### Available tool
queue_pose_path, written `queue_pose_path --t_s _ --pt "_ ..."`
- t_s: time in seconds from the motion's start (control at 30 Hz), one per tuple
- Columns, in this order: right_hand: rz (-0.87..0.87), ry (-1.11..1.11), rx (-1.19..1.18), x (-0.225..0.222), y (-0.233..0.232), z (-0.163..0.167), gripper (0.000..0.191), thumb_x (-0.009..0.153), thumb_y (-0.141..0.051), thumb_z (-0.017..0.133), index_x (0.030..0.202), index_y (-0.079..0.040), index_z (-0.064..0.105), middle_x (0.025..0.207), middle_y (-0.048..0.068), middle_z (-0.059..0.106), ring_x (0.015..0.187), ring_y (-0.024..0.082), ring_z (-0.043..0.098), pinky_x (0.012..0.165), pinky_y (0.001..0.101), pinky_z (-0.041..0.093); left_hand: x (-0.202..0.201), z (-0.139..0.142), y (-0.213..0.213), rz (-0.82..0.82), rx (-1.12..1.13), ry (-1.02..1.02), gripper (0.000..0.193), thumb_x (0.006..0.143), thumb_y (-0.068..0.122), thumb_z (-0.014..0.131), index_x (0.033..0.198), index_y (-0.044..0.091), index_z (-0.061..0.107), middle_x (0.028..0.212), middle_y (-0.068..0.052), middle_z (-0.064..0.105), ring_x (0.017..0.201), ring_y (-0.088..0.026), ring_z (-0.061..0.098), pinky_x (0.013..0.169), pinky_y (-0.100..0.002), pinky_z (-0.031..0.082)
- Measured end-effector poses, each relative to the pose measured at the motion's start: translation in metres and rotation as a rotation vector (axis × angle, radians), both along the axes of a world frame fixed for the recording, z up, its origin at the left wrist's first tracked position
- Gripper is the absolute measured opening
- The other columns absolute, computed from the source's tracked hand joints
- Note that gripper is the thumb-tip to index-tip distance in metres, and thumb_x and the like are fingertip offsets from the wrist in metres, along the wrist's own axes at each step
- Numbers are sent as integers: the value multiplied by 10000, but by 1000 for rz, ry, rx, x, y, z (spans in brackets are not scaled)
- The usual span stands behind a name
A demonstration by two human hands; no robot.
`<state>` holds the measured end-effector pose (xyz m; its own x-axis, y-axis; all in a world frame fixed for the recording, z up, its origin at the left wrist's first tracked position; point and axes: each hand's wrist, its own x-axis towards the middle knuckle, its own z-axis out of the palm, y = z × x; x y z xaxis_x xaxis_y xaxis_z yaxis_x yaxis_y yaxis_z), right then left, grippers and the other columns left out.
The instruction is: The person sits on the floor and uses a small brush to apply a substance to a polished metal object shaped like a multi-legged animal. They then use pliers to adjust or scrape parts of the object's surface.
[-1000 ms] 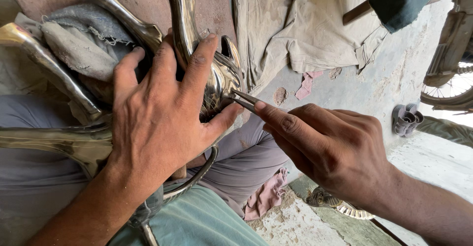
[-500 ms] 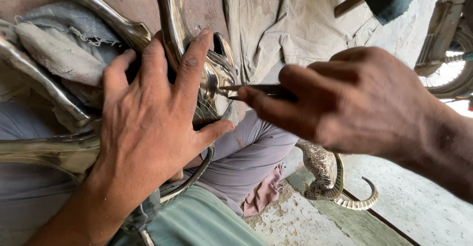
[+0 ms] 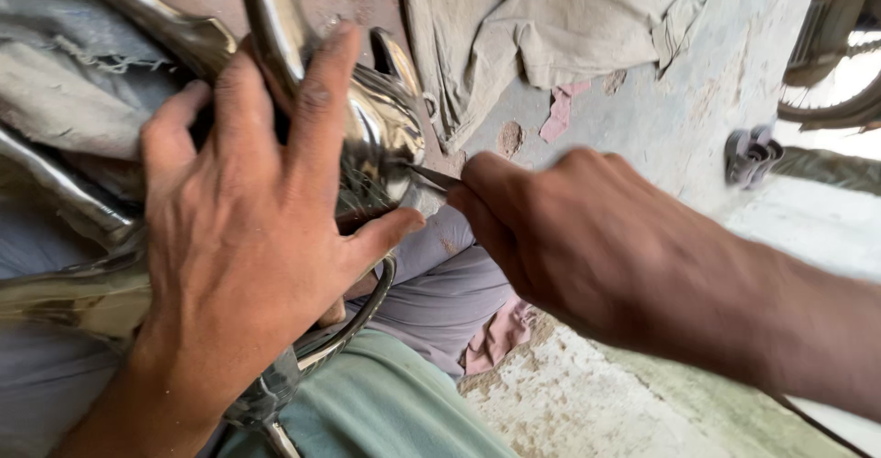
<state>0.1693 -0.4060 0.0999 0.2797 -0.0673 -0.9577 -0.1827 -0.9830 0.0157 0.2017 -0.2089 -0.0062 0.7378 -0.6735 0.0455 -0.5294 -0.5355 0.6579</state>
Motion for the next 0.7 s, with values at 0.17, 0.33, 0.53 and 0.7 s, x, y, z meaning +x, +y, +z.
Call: queue_pose_path --t_s 0.17,0.33,0.53,0.7 --pt "-138 -332 577 12 -32 -7 386 1101 -336 417 1030 -65 683 646 20 636 533 100 629 521 300 531 -2 2 0 -19 52 -83 1210 626 654 928 1539 39 426 1258 -362 525 1077 -392 604 1017 -496 352" --pt "-183 -150 346 14 -48 -18 380 1011 -404 479 1190 -160 707 796 0 736 551 150 703 540 319 563 -3 2 -6 -16 73 -105 1235 589 661 928 1533 39 432 1223 -347 546 1011 -354 580 982 -494 353" --pt "436 -446 10 51 -18 -57 213 950 -271 660 1095 -133 734 905 113 727 754 231 723 618 369 559 -8 15 -17 -32 277 -1 1243 637 763 791 1591 79 379 1104 -259 554 982 -383 558 996 -536 356" --pt "678 -700 -215 14 -77 -98 319 925 -159 650 1237 -92 637 752 72 700 609 185 648 468 320 460 -6 -4 -6 -19 -61 34 1189 779 783 717 1579 21 276 1448 -281 511 1285 -369 564 1117 -531 316"
